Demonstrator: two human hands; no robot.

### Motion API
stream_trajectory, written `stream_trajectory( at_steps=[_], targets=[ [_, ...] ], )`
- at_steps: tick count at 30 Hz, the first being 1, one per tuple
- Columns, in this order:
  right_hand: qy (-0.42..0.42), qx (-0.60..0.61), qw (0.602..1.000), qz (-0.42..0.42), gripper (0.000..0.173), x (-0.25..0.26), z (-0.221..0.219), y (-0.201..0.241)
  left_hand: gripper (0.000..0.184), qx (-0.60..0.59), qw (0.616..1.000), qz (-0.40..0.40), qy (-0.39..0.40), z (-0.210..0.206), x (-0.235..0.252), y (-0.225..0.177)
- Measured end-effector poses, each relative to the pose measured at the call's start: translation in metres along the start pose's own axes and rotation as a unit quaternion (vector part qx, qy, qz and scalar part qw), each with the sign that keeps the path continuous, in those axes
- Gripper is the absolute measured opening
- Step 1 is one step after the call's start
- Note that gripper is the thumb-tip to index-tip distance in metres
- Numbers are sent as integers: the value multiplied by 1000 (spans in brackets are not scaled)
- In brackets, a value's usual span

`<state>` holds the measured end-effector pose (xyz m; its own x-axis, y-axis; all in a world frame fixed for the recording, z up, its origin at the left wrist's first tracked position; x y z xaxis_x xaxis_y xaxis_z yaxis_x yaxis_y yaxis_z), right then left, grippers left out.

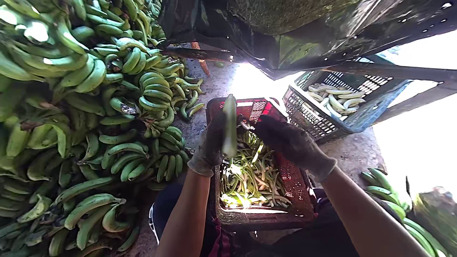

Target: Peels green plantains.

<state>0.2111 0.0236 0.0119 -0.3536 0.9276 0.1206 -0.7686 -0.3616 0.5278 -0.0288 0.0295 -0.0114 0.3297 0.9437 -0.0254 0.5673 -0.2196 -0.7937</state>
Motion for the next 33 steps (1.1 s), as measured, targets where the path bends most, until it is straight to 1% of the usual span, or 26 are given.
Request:
stream_trajectory(
  at_steps=[2,5,8,9,11,12,14,15,16,17,18,20,21,22,24,25,26,28,29,31,32,33],
  targets=[
    [30,20,999,26,57,-6,-11,11,41,23,999,-47,-10,6,2,6],
    [48,56,995,74,59,-14,-17,19,42,78,991,-98,-44,3,-1,6],
    [50,47,993,100,58,-18,-13,19,51,145,970,-141,-134,-5,0,1],
    [44,32,993,104,58,-17,-12,19,53,152,966,-148,-149,-7,1,-1],
    [26,1,993,113,55,-13,-8,19,52,136,972,-135,-134,-12,1,0],
    [-2,-11,993,121,52,-8,-5,17,49,123,979,-117,-114,-15,0,2],
    [-82,-18,989,122,35,7,3,1,40,116,988,-68,-76,-25,-5,7],
    [-113,-35,988,102,32,17,9,-9,40,119,991,-42,-46,-30,-7,8],
    [-129,-50,988,75,36,25,18,-18,40,129,991,-21,-27,-34,-8,9],
    [-124,-55,990,44,46,30,29,-24,41,143,990,-2,-11,-38,-8,10],
    [-123,-46,991,30,50,31,35,-26,42,131,991,13,-8,-40,-8,12],
    [-103,-36,994,30,48,23,32,-17,43,52,998,20,-15,-31,-4,14],
    [-83,-32,995,47,43,17,25,-4,43,40,999,3,-20,-22,-2,14],
    [-60,-30,995,71,46,8,14,8,41,53,997,-30,-42,-13,0,14],
    [-14,-37,995,94,55,-5,-9,20,36,69,982,-102,-145,-5,1,13],
    [-7,-41,993,108,56,-8,-15,24,39,58,973,-133,-178,-3,2,10],
    [-13,-52,991,123,56,-9,-17,27,42,50,966,-161,-194,-5,3,6],
    [-28,-80,986,141,57,-5,-14,27,45,39,960,-193,-197,-12,5,0],
    [-39,-87,984,148,57,-1,-10,25,43,48,963,-190,-186,-14,4,0],
    [-55,-80,985,139,54,10,-1,14,38,84,975,-142,-146,-18,-3,5],
    [-72,-65,987,130,52,17,6,6,36,106,983,-100,-109,-22,-7,8],
    [-80,-52,989,109,50,22,13,-2,36,135,987,-40,-74,-27,-10,8]
  ],
)
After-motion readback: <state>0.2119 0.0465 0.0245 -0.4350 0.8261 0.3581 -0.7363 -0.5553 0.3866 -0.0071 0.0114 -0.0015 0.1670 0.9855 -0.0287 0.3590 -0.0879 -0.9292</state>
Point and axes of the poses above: each hand's wrist, its own x-axis towards the middle knuckle, its own z-axis out of the back of the hand, y = z × x, the point moved 3 cm from there along x, towards the middle knuckle, and after that the axes turned 6 degrees about -x, right-handed, at the moved point
